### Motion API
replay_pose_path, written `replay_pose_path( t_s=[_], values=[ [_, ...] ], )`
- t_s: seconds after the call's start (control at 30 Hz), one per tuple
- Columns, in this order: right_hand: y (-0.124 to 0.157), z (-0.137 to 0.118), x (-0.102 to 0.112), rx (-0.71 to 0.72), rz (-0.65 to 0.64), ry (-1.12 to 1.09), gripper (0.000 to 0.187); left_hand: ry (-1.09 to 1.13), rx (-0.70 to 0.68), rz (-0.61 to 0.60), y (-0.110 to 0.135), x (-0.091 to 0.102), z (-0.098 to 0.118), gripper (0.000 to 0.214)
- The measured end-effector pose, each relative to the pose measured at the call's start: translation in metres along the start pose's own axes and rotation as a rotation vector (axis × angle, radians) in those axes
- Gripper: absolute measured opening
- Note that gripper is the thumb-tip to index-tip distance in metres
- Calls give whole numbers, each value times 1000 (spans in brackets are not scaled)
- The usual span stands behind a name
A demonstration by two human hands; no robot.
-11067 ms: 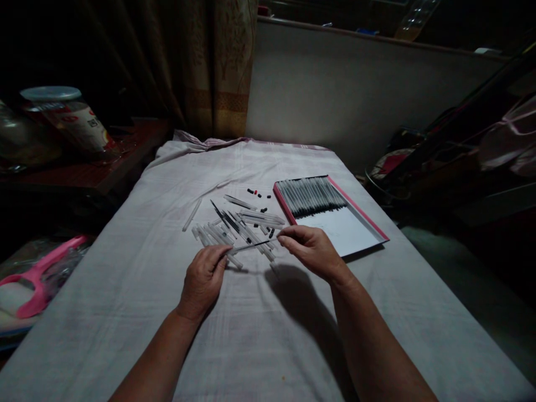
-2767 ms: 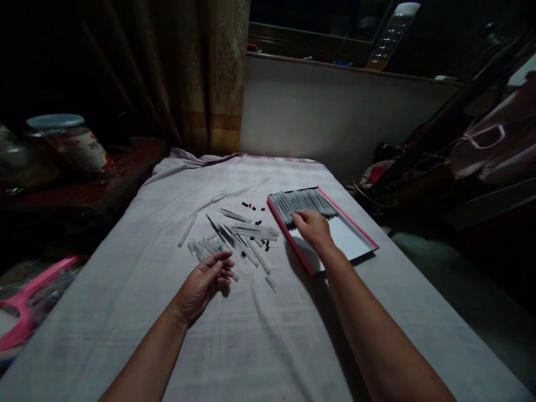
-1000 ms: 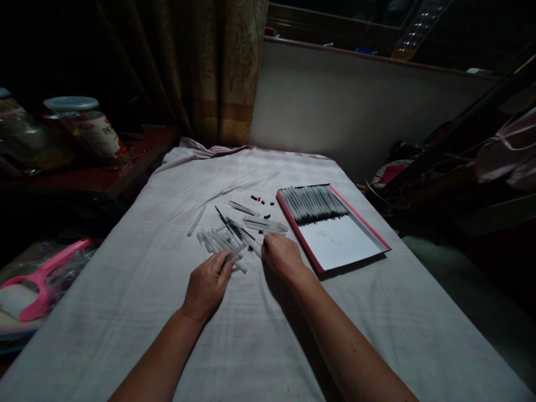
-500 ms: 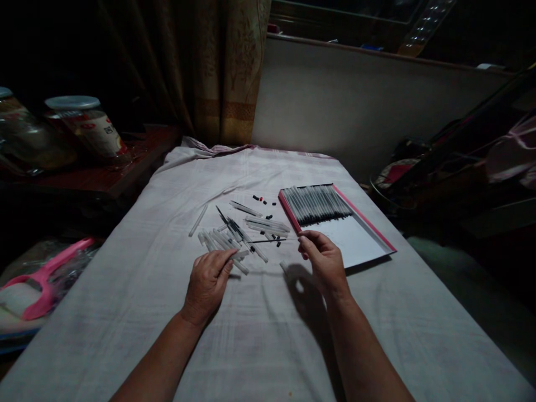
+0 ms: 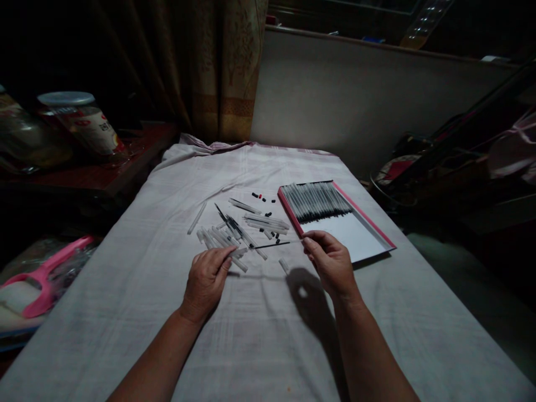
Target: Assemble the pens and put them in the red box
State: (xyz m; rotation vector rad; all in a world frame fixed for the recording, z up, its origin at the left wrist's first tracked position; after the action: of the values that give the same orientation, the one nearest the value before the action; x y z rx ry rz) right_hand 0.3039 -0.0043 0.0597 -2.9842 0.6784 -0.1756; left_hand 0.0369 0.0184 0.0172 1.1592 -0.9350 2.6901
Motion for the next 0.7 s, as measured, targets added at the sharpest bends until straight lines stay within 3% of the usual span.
replay_pose_path(
  t_s=[0.33, 0.43, 0.53, 0.6, 0.7],
  values=[
    [3, -7, -17, 70, -127, 74, 21, -66, -77, -73, 2, 0, 8, 30],
    [9, -4, -31, 77, -250, 109, 22, -48, -77, -95, 2, -2, 9, 29],
    [13, 2, -40, 42, -404, 124, 37, -9, -67, -82, 2, -2, 9, 29],
    [12, 7, -39, 44, -406, 159, 42, 8, -58, -56, 2, -2, 10, 28],
    [6, 10, -34, 147, -337, 338, 28, 1, -39, -3, 1, 1, 10, 25]
  ],
)
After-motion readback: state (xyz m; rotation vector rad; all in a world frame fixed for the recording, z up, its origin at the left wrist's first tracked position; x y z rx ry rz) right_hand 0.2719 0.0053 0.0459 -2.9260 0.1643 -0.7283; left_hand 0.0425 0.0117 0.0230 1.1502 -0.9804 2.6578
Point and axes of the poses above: each hand's wrist, its own y-axis away from the middle knuckle, its own x-axis out of the back of the hand, z = x × y, the point moved 3 cm from there along -y, towards the middle knuckle, and after that the axes turned 1 degree about y, right-handed, at the moved point
